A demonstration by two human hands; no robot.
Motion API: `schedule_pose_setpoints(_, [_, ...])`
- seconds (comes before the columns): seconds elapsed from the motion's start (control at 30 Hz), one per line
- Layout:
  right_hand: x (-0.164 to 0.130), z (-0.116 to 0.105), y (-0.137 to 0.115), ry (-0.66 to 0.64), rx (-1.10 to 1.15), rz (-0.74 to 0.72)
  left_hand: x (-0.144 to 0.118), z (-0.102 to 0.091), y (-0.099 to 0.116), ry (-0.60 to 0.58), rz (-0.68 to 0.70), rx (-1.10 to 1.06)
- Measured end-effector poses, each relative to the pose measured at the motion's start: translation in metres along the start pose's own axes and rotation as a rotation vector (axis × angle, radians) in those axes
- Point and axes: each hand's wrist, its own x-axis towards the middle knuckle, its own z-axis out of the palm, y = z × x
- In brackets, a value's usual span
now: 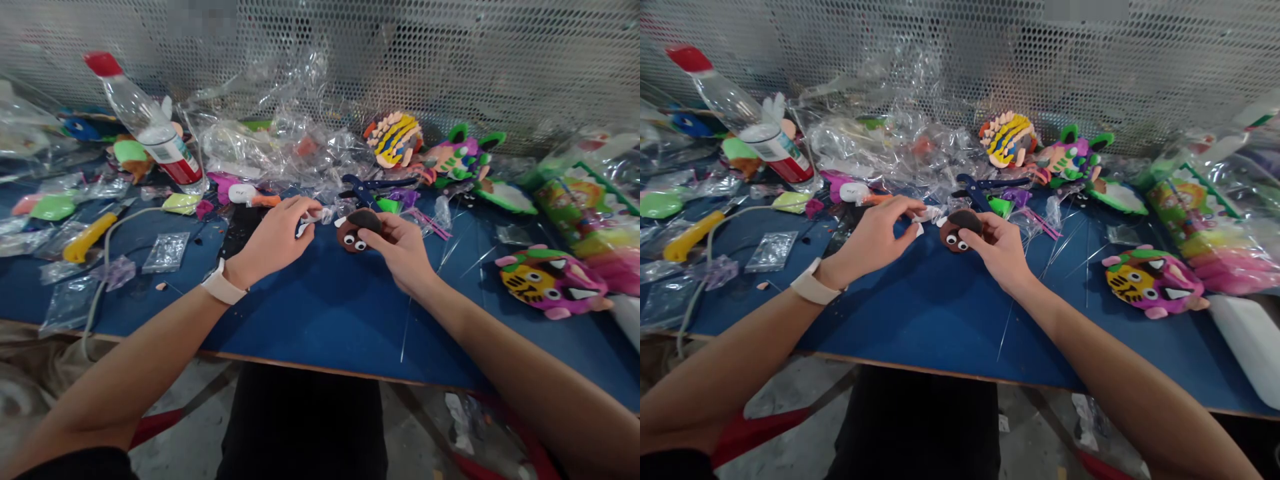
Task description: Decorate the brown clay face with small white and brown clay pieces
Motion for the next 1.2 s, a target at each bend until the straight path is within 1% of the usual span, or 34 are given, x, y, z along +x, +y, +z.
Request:
schedule_pose_setpoints(0.1, [0.001, -0.002, 0.0, -0.006, -0.034, -0.017, -0.002, 0.003, -0.011, -0.12, 0.037, 0.197])
schedule_pose_setpoints(0.17, [-0.001, -0.002, -0.004, -0.017, -0.096, -0.063, -0.003, 0.006, -0.014, -0.175, 0.036, 0.262])
schedule_pose_setpoints(0.3, [-0.006, 0.0, -0.013, -0.063, -0.267, -0.192, -0.004, 0.008, -0.013, -0.207, 0.016, 0.262])
schedule_pose_setpoints(0.4, [-0.008, 0.001, -0.014, -0.095, -0.423, -0.259, -0.003, 0.007, -0.01, -0.215, 0.01, 0.227])
schedule_pose_setpoints(0.5, [-0.006, 0.0, -0.012, -0.142, -0.511, -0.295, -0.002, 0.006, -0.008, -0.248, -0.011, 0.208])
schedule_pose_setpoints(0.6, [-0.004, -0.001, -0.01, -0.149, -0.518, -0.294, -0.003, 0.007, -0.009, -0.25, -0.007, 0.221])
schedule_pose_setpoints(0.7, [-0.002, -0.002, -0.01, -0.138, -0.487, -0.279, -0.003, 0.01, -0.009, -0.214, 0.024, 0.252])
schedule_pose_setpoints(0.77, [-0.001, -0.002, -0.009, -0.127, -0.422, -0.241, -0.003, 0.012, -0.007, -0.172, 0.039, 0.257])
schedule_pose_setpoints(0.83, [0.001, -0.003, -0.005, -0.099, -0.305, -0.174, -0.003, 0.013, -0.004, -0.119, 0.049, 0.221])
schedule_pose_setpoints(0.9, [0.004, -0.004, -0.001, -0.042, -0.161, -0.099, -0.003, 0.014, 0.0, -0.056, 0.079, 0.165])
schedule_pose_setpoints(0.97, [0.006, -0.004, 0.003, 0.011, -0.03, -0.028, -0.002, 0.014, 0.003, 0.016, 0.141, 0.117])
schedule_pose_setpoints(1.03, [0.007, -0.003, 0.004, 0.034, 0.063, 0.037, -0.002, 0.014, 0.005, 0.079, 0.232, 0.082])
schedule_pose_setpoints(1.1, [0.007, -0.001, 0.003, 0.032, 0.121, 0.091, -0.003, 0.016, 0.007, 0.117, 0.335, 0.074])
schedule_pose_setpoints(1.2, [0.003, 0.003, -0.003, -0.002, 0.166, 0.143, -0.004, 0.021, 0.009, 0.153, 0.462, 0.154])
